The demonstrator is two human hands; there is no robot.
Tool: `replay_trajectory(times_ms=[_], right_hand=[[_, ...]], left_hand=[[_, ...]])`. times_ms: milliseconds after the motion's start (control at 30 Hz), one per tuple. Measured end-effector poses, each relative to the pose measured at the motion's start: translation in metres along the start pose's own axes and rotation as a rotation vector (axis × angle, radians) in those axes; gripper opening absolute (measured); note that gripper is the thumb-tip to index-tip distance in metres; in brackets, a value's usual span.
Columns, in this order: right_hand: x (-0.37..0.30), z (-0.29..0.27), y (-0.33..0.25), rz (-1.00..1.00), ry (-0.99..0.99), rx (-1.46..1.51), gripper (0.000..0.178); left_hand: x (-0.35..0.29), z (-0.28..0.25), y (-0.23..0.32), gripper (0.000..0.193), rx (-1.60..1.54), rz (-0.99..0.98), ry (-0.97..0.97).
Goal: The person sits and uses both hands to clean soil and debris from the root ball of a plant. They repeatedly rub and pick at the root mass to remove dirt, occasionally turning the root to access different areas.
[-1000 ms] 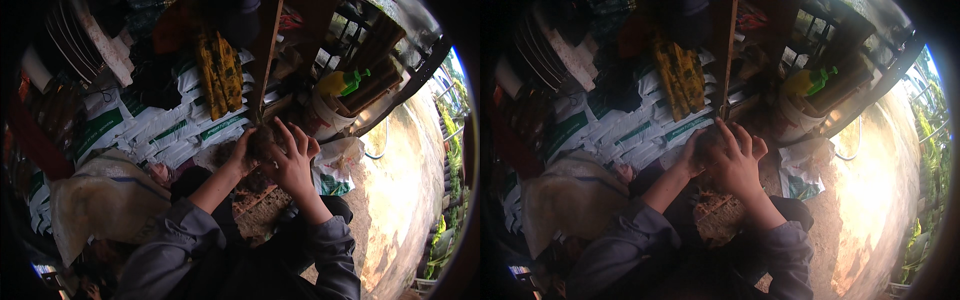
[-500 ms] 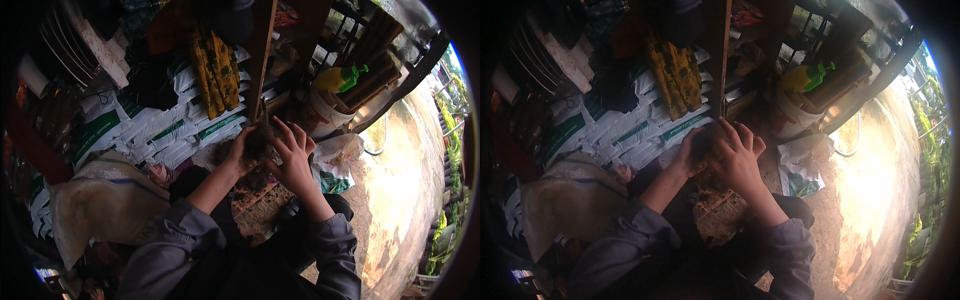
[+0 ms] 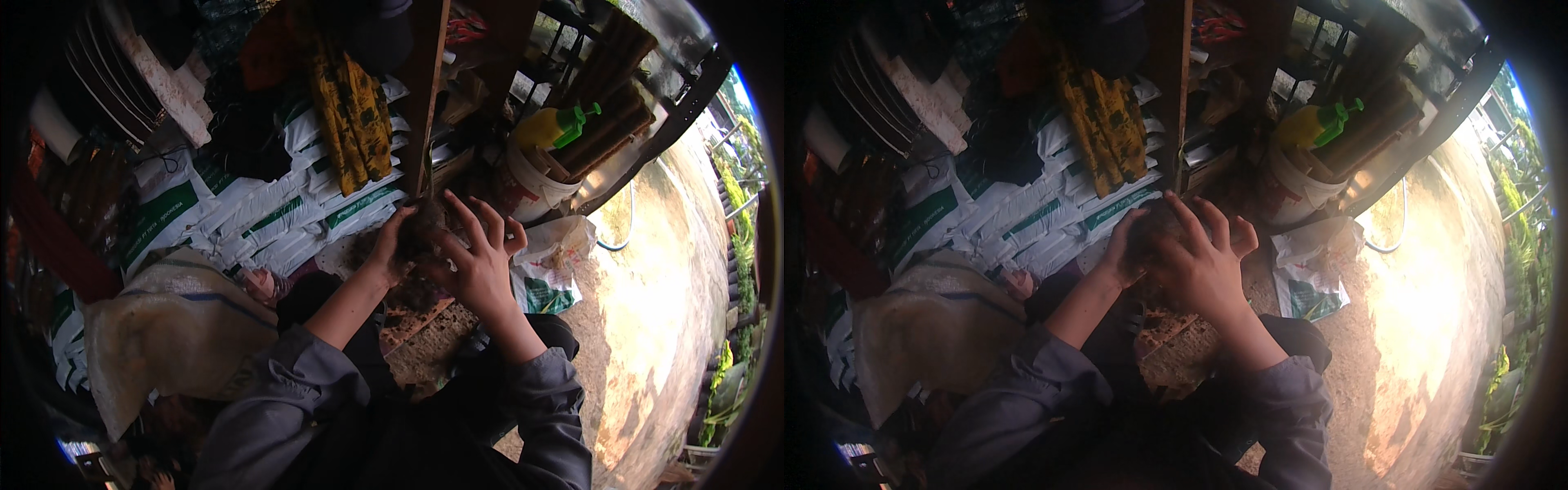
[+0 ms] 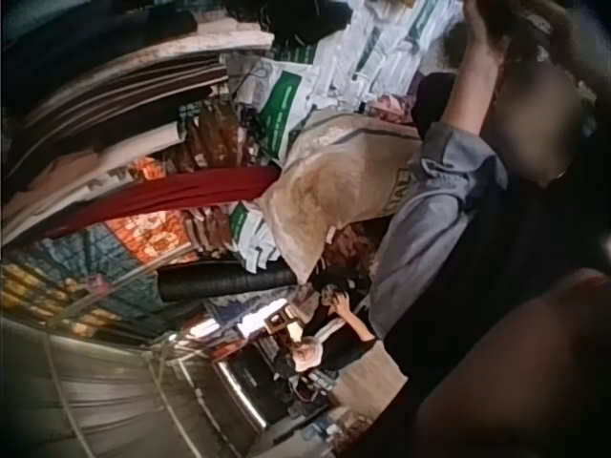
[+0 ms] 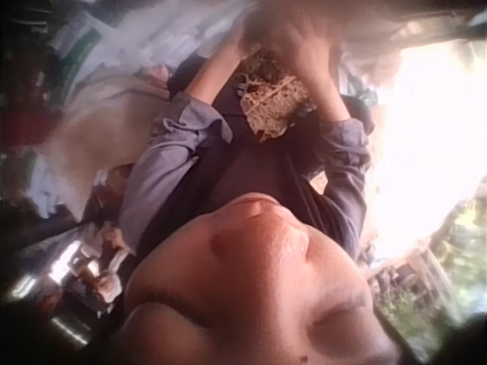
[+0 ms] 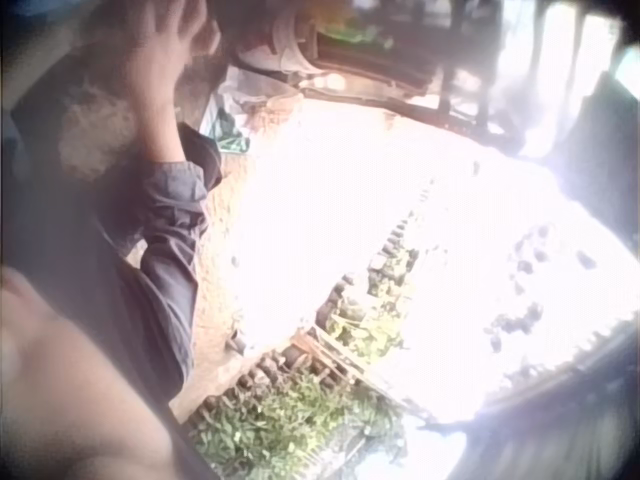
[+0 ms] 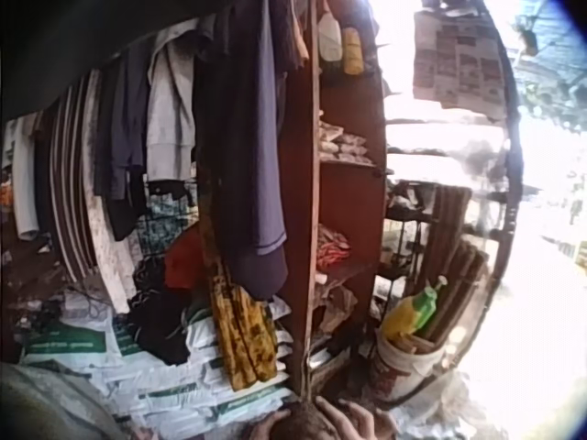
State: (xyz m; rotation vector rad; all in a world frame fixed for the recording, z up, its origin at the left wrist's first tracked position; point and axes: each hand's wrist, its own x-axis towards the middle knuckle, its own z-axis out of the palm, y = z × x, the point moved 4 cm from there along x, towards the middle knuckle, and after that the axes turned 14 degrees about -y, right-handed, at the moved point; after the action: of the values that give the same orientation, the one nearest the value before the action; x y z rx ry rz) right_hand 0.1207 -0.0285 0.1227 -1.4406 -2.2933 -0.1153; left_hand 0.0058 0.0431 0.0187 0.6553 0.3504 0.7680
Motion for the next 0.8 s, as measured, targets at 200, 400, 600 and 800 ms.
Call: replay_trajectory(times_ms=[200, 400, 600, 800], right_hand=[[0.0, -0.005, 0.017, 0.03, -0.06, 0.148, 0.038], [-0.003, -0.009, 0.024, 0.052, -0.034, 0.137, 0.043], [-0.008, -0.005, 0.018, 0.03, -0.072, 0.228, 0.047], [-0.012, -0.014, 0.01, -0.07, 0.001, 0.162, 0.051]], left_hand=[[0.001, 0.001, 0.002, 0.052, -0.023, 0.048, -0.031], [-0.001, 0.004, 0.002, 0.034, -0.167, 0.106, -0.019], [-0.008, 0.008, 0.006, 0.039, -0.212, 0.133, -0.09], [-0.008, 0.001, 0.004, 0.046, -0.204, 0.157, -0.088]])
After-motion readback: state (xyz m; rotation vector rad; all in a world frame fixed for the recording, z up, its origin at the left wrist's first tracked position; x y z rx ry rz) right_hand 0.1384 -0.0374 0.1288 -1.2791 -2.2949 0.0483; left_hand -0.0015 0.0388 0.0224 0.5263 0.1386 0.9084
